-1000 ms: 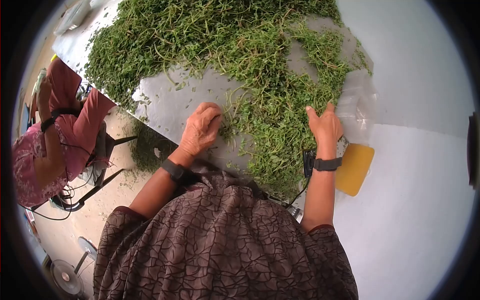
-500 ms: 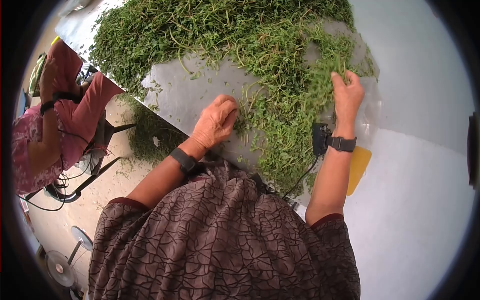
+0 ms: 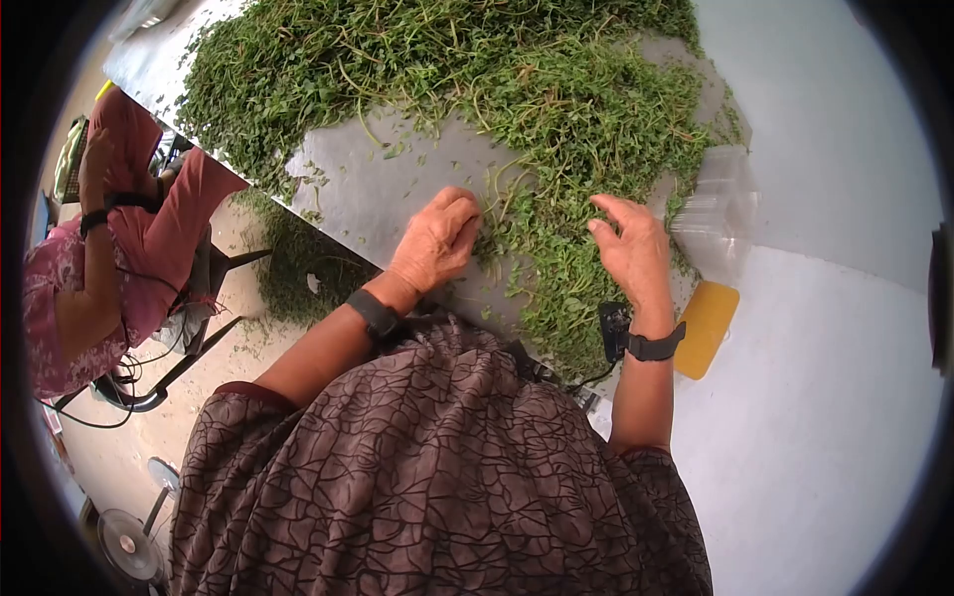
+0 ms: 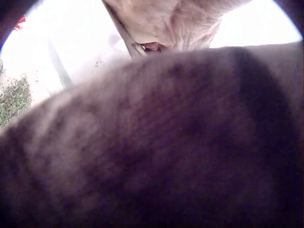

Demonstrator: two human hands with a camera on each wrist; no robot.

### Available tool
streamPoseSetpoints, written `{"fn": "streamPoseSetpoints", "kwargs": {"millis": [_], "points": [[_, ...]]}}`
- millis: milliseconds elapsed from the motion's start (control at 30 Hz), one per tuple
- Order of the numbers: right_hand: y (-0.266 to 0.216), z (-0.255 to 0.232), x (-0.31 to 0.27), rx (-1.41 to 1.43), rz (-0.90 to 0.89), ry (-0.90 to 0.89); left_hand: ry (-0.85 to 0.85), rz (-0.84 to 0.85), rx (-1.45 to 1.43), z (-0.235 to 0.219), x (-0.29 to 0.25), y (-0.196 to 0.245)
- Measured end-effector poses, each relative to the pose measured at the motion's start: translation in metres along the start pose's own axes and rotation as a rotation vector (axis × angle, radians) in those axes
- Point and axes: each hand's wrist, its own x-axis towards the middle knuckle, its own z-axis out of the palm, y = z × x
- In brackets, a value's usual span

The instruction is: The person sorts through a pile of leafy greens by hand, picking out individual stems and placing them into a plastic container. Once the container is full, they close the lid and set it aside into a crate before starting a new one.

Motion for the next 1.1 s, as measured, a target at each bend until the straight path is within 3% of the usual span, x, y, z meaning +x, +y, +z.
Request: {"fn": "streamPoseSetpoints", "kwargs": {"millis": [167, 433, 600, 733, 900, 967, 1100], "points": [[0.008, 0.027, 0.001, -0.166, -0.248, -0.087, -0.02, 0.009, -0.006, 0.0, -0.001, -0.002], [0.0, 0.041, -0.005, -0.319, -0.337, -0.074, -0.032, 0.023, -0.013, 0.001, -0.001, -0.004], [-0.008, 0.038, -0.02, -0.144, -0.401, -0.192, -0.038, 0.021, -0.014, 0.0, 0.0, -0.002], [-0.007, 0.023, -0.035, 0.055, -0.342, -0.253, -0.037, 0.037, -0.023, 0.0, 0.001, -0.002], [0.004, 0.03, -0.037, 0.05, -0.197, -0.105, -0.035, 0.039, 0.016, 0.003, 0.001, -0.003], [0.005, 0.046, -0.036, -0.057, -0.277, 0.032, -0.036, 0.036, 0.006, 0.003, 0.001, -0.005], [-0.007, 0.056, -0.044, -0.143, -0.327, 0.034, -0.034, 0.041, -0.003, 0.002, 0.001, -0.002]]}}
